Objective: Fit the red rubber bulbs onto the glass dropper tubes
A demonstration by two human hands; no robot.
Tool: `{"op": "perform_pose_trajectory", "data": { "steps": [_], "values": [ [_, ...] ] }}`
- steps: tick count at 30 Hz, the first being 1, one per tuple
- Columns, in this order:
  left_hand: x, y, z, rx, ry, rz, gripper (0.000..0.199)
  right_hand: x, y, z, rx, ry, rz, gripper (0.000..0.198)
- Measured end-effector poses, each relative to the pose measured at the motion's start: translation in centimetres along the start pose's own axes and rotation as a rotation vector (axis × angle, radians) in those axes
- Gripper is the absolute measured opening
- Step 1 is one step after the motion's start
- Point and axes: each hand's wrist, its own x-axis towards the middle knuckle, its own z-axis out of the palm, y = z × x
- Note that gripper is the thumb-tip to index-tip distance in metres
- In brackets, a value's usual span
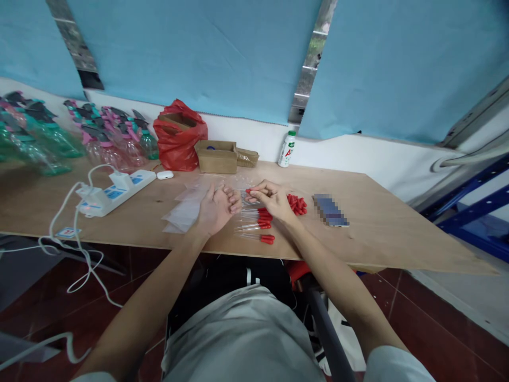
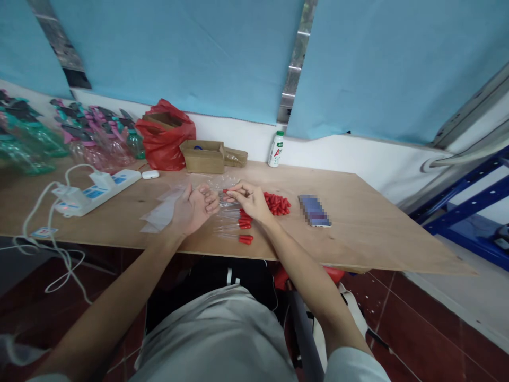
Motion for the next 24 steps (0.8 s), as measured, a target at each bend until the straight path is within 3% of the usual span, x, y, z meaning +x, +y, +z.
{"op": "perform_pose_trajectory", "data": {
  "steps": [6, 15, 24],
  "values": [
    [-0.18, 0.12, -0.02, -0.104, -0.047, -0.067, 0.051, -0.17, -0.09, 0.18, -0.038, -0.011, -0.023, 0.044],
    [-0.20, 0.08, 0.20, -0.174, -0.014, -0.060, 0.052, -0.02, 0.16, 0.46, 0.017, 0.029, -0.046, 0.041],
    [-0.32, 0.22, 0.16, -0.152, -0.023, -0.077, 0.049, -0.35, 0.22, 0.15, -0.091, 0.016, -0.068, 0.042]
  ]
}}
